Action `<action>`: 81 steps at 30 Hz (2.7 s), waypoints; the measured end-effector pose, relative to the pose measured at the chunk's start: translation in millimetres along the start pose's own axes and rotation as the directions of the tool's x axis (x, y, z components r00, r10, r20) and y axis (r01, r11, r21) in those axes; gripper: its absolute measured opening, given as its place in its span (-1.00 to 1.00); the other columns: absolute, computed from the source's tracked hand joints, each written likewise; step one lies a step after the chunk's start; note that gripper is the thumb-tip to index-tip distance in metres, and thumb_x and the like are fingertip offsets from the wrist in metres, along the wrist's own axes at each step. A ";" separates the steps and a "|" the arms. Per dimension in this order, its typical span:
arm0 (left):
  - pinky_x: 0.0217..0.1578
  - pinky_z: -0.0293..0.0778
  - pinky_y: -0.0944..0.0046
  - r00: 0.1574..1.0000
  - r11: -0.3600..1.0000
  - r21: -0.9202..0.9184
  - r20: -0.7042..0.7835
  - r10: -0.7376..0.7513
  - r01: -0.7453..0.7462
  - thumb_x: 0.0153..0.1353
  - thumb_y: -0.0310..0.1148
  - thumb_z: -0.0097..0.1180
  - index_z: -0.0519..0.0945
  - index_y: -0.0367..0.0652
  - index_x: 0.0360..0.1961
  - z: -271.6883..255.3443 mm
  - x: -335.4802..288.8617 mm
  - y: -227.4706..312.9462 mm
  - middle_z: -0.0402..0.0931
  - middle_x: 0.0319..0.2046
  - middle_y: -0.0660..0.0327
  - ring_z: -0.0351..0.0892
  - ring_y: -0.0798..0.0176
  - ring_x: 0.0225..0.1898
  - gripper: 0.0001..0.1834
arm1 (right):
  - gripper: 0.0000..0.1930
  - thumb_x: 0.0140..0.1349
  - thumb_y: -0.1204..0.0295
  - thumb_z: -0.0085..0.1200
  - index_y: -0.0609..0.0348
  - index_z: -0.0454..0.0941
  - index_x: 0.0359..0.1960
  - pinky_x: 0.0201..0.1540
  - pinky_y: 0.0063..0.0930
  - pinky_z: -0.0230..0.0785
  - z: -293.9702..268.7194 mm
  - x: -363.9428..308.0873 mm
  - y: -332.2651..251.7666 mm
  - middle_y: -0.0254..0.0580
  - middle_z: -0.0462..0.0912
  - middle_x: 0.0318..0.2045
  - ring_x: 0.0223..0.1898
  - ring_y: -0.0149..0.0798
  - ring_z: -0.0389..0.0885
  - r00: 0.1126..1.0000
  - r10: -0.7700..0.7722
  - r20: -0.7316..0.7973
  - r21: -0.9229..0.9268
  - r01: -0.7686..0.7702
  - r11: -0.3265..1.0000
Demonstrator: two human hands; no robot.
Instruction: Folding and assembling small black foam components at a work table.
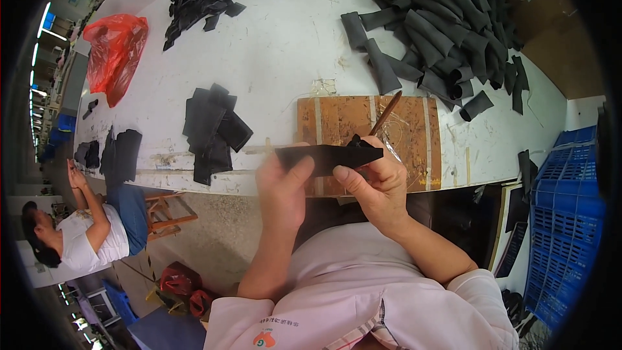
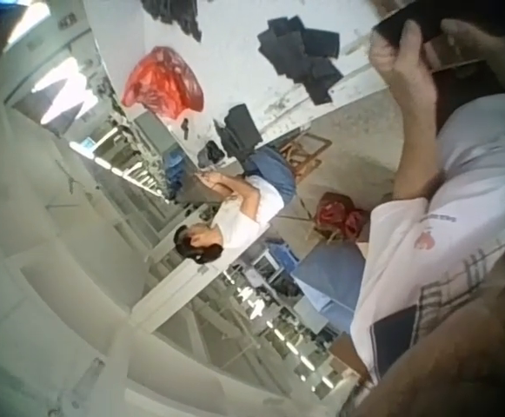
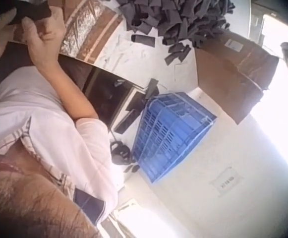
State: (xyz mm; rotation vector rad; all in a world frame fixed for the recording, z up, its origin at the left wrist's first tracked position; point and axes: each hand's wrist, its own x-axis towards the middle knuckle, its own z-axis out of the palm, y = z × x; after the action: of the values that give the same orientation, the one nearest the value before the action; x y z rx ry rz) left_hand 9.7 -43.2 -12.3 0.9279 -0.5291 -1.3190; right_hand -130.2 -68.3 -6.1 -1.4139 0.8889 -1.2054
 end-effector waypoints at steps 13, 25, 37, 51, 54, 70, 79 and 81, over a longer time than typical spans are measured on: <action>-0.14 0.38 0.28 0.963 0.868 -0.445 0.238 -0.124 0.221 0.07 -0.47 0.05 0.46 -0.21 -0.19 11.4 -10.2 -12.2 0.49 -0.25 0.18 0.46 0.26 -0.19 -0.77 | -0.72 -0.08 0.51 0.20 0.20 0.50 -0.27 -0.38 -0.57 0.33 -5.6 -0.6 -8.3 -0.24 0.44 -0.40 -0.40 -0.36 0.44 0.982 -0.099 0.161 -0.039 0.107 0.993; -0.18 0.37 0.38 0.993 0.969 -0.233 -0.068 -0.096 0.078 0.14 -0.42 -0.01 0.45 -0.22 -0.21 27.2 -9.5 -25.4 0.48 -0.28 0.22 0.45 0.38 -0.24 -0.81 | -0.87 -0.17 0.57 0.19 0.28 0.51 -0.52 -0.55 -0.50 0.33 -2.7 4.5 -9.8 -0.21 0.46 -0.58 -0.55 -0.26 0.49 0.991 -0.117 -0.063 -0.292 0.094 0.952; -0.26 0.27 0.48 0.988 0.941 0.331 -0.104 0.110 -0.070 0.12 -0.42 -0.04 0.35 -0.33 -0.19 42.1 -33.8 7.6 0.41 -0.37 0.23 0.35 0.44 -0.33 -0.74 | -0.83 -0.39 0.65 0.10 0.24 0.43 -0.64 -0.63 -0.41 0.23 -12.7 5.4 7.9 -0.22 0.36 -0.65 -0.62 -0.20 0.39 0.897 -0.433 0.089 -0.624 0.390 0.678; -0.43 0.36 0.49 0.989 0.949 0.300 -0.130 -0.063 0.100 0.03 -0.52 0.01 0.45 -0.34 -0.37 35.8 -24.6 12.6 0.46 -0.48 0.24 0.42 0.46 -0.50 -0.87 | -0.79 -0.49 0.55 0.04 0.21 0.38 -0.65 -0.66 -0.42 0.17 -19.5 4.0 12.4 -0.26 0.23 -0.68 -0.63 -0.26 0.31 0.862 -0.442 0.250 -0.734 0.466 0.494; -0.48 0.36 0.52 0.993 0.918 0.391 -0.121 -0.014 0.060 -0.01 -0.59 0.00 0.46 -0.33 -0.39 34.7 -22.1 10.0 0.47 -0.50 0.25 0.41 0.49 -0.53 -0.89 | -0.78 -0.51 0.52 0.03 0.19 0.36 -0.66 -0.66 -0.41 0.17 -21.4 5.6 10.8 -0.26 0.21 -0.67 -0.63 -0.28 0.30 0.848 -0.437 0.300 -0.747 0.493 0.446; -0.64 0.28 0.50 0.947 0.638 0.722 0.074 0.312 -0.266 -0.02 -0.62 0.03 0.41 -0.31 -0.50 30.5 -25.6 -14.5 0.40 -0.69 0.30 0.36 0.58 -0.61 -0.94 | -0.85 -0.11 0.65 0.08 0.28 0.43 -0.45 -0.53 -0.45 0.28 -9.7 -4.0 -12.2 -0.11 0.43 -0.51 -0.57 -0.20 0.42 0.956 -0.190 0.224 -0.607 0.289 0.740; -0.72 0.16 0.54 0.969 0.958 -0.154 0.099 -0.228 0.242 -0.01 -0.65 -0.05 0.37 -0.26 -0.43 2.4 -11.2 -1.2 0.37 -0.63 0.32 0.27 0.57 -0.67 -0.89 | -0.86 -0.12 0.67 -0.03 0.31 0.41 -0.44 -0.52 -0.46 0.24 -7.1 -1.8 16.5 -0.10 0.41 -0.52 -0.53 -0.18 0.41 0.972 -0.154 0.175 -0.580 0.228 0.782; -0.72 0.11 0.56 0.948 0.920 -0.250 0.178 -0.263 0.302 -0.04 -0.64 -0.04 0.34 -0.24 -0.41 5.7 -13.1 5.2 0.35 -0.64 0.34 0.25 0.59 -0.67 -0.86 | -0.90 -0.05 0.60 0.03 0.31 0.43 -0.44 -0.58 -0.58 0.14 -14.6 -1.1 20.9 -0.24 0.41 -0.55 -0.57 -0.37 0.35 0.986 0.066 0.154 0.016 -0.069 0.997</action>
State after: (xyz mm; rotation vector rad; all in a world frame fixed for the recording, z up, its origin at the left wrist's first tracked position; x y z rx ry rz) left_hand 5.5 -32.2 -2.6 0.6995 -0.3135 -1.6838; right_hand -143.0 -74.8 -27.3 -1.4276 0.8080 -1.0378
